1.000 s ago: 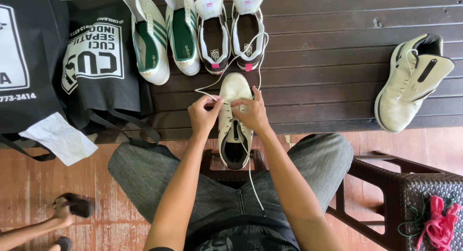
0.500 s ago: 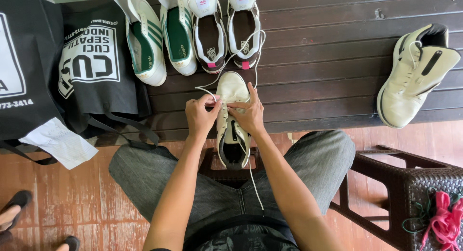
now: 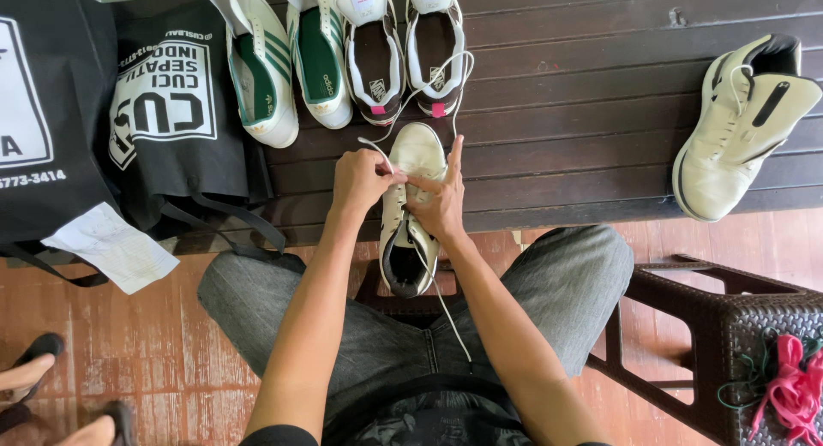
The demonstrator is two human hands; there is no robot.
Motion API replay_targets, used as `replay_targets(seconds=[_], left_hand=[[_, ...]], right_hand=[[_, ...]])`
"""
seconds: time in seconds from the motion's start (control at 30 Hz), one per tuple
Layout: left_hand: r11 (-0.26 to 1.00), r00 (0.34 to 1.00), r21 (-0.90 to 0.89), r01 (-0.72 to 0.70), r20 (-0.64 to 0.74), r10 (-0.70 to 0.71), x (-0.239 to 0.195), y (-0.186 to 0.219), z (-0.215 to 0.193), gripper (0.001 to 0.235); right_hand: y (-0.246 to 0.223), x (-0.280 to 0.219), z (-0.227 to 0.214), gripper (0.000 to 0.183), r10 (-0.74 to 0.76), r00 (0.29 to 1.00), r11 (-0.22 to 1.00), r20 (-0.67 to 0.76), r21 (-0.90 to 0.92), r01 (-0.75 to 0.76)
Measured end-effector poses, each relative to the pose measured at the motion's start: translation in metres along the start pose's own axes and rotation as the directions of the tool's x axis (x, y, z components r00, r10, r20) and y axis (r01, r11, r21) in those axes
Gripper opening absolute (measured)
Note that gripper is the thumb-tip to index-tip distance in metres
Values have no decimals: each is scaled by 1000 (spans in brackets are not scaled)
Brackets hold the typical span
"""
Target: The person laces a white high-top sneaker by threading the laces through the eyelets and tying them. The task is performed while sitting cross-legged on a chair, with other shoes and a bag visible on the bench.
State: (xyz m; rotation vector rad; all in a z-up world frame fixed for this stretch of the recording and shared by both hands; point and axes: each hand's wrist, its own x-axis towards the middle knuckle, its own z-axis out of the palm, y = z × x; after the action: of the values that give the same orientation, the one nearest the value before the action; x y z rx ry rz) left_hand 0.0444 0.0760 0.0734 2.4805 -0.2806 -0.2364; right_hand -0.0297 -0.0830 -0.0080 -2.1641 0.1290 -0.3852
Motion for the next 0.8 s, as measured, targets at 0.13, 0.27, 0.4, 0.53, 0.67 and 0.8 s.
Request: replay_targets(seconds=[0.13, 0.27, 0.4, 0.53, 0.67, 0.8], left_hand=[[999, 999, 38, 13, 34, -14, -5, 2, 3, 19], [996, 995, 5, 85, 50, -85, -2, -7, 5, 26], [989, 989, 29, 142, 42, -143, -11, 3, 1, 37], [992, 990, 39, 122, -79, -119, -10, 1, 21, 33], [988, 982, 52, 149, -129, -141, -19, -5, 31, 19], [995, 991, 86, 60, -127, -49, -4, -26, 40, 9]], right_hand=[[6, 6, 15, 16, 122, 992, 983, 32, -142, -116], [-12, 13, 11, 20, 159, 986, 971, 48, -187, -148], [-14, 9, 8, 14, 75, 995, 978, 68, -200, -60], [-31, 0, 4, 8, 75, 996, 981, -48, -177, -82], [-24, -12, 13, 10, 149, 984, 959, -92, -227, -167], [-16, -10, 21, 7, 197, 974, 950, -112, -224, -218]])
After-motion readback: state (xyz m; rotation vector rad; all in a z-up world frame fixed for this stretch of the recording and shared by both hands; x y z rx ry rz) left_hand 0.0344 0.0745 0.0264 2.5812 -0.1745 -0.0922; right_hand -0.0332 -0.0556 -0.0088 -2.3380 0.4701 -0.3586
